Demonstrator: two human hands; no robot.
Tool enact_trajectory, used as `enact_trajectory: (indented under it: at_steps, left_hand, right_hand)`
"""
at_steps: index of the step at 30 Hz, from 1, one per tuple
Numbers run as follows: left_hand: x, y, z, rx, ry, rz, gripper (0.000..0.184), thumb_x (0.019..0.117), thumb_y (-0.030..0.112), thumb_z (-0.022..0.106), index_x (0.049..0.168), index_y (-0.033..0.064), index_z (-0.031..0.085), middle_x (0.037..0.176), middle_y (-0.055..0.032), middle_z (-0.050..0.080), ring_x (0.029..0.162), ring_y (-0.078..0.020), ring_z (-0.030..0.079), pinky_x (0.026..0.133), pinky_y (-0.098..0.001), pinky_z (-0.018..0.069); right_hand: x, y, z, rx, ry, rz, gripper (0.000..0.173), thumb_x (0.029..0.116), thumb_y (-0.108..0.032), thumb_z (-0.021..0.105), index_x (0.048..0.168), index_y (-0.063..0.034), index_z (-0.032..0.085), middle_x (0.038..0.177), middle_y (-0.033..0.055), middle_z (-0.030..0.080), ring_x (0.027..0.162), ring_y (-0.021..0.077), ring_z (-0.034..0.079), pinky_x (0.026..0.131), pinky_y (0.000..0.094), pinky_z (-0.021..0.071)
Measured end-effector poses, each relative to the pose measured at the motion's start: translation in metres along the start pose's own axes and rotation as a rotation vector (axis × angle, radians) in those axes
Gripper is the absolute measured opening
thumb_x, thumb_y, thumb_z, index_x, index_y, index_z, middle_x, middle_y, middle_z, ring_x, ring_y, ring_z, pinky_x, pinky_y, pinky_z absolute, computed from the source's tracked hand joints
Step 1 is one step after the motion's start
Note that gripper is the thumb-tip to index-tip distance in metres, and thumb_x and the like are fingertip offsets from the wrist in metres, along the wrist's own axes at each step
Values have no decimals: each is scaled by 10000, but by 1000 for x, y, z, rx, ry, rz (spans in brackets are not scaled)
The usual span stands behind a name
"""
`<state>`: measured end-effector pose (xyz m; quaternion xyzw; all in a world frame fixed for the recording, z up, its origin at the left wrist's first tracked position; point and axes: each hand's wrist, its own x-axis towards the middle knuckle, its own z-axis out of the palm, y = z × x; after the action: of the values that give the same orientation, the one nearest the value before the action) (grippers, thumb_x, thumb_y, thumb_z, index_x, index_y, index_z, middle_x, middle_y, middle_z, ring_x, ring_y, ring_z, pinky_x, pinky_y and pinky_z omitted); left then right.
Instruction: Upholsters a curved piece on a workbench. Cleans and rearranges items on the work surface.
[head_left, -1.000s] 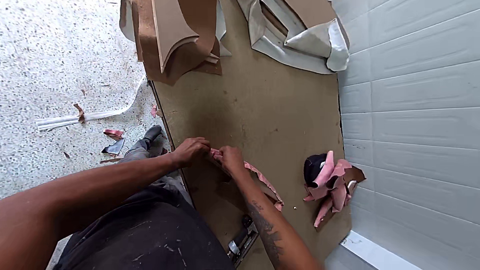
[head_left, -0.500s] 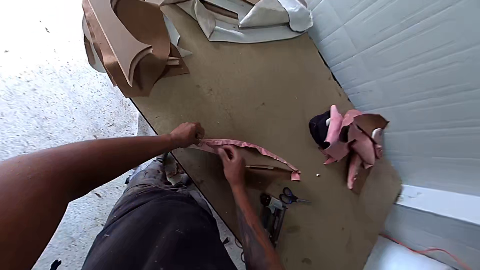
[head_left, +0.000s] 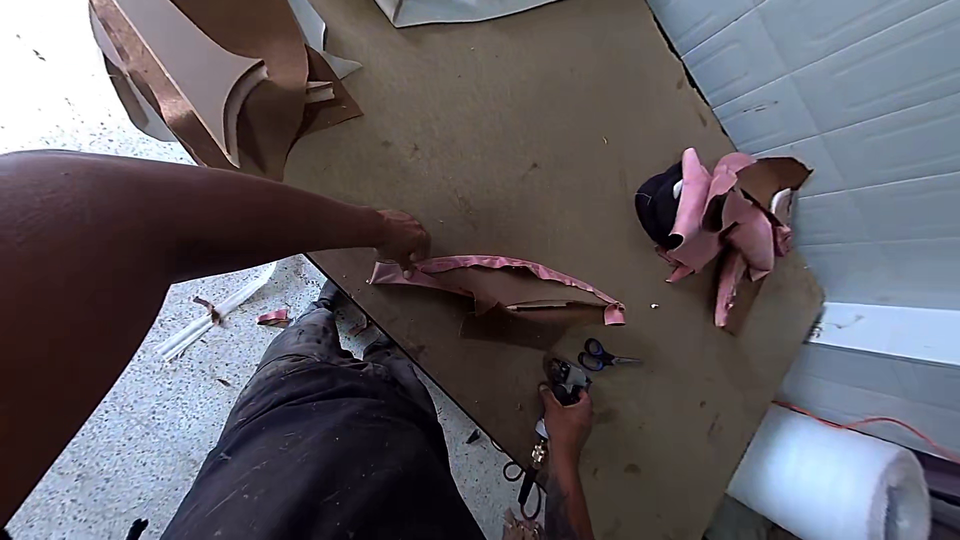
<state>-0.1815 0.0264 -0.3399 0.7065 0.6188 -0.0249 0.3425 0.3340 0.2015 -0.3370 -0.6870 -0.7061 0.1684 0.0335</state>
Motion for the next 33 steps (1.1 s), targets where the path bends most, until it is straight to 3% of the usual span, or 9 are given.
enact_trajectory:
  at_steps: [2,4,6,10,13,18,23,33]
  left_hand:
    - [-1,-4,-3,13,-9,2,413,852,579,760,1033,209,748,898,-50,719,886,-266,705,769,-556,561]
    - [-2,-5,-6,23,-6,9,421,856,561,762,959,154,738,852,-74,702,845,-291,698,733,-564,550]
    - [-2,-9,-7,33,16,57,389,855,532,774,953,157,742,841,-63,698,829,-280,692,727,-550,546]
    - [4,-16,-5,55,21,111,319,840,481,793,938,179,757,841,-55,704,837,-277,692,716,-551,550]
    - [6,-22,0,51,56,141,246,836,403,792,903,172,740,831,-59,696,818,-281,687,686,-547,543]
    - [8,-25,3,31,54,162,205,825,340,789,856,146,730,827,-70,696,806,-287,686,671,-544,538]
    - [4,-26,-5,17,12,179,232,857,359,768,925,139,737,872,-82,703,849,-295,689,694,-544,539]
    - [13,-30,-3,39,-12,220,259,878,427,753,963,183,754,895,-66,709,869,-283,696,704,-542,553]
  right_hand:
    - [-22,-32,-12,50,-79,37,487,866,-267,797,1230,19,644,989,215,687,887,349,673,795,591,548]
    - [-65,-83,-28,209,-231,49,310,945,-185,708,1165,18,623,821,152,670,655,264,661,606,470,588]
    - [-113,-143,-29,343,-368,-29,237,938,-144,667,1132,-11,700,725,116,676,572,236,646,546,429,583]
    - [-177,-248,3,171,-418,-307,212,909,-199,665,1090,-103,721,703,12,670,561,158,640,539,413,577]
    - [-182,-285,29,32,-401,-339,179,891,-210,678,1044,-145,744,668,-12,654,543,138,625,534,399,563]
    - [-180,-305,36,-163,-459,-304,181,897,-213,701,1063,-147,724,759,3,676,664,147,660,633,417,573]
    - [-187,-314,37,-126,-506,-283,184,887,-217,687,1056,-153,722,709,-9,659,583,131,639,576,378,574]
    - [-215,-327,49,-190,-574,-273,155,903,-273,660,1027,-220,737,765,-30,661,677,107,642,634,369,558]
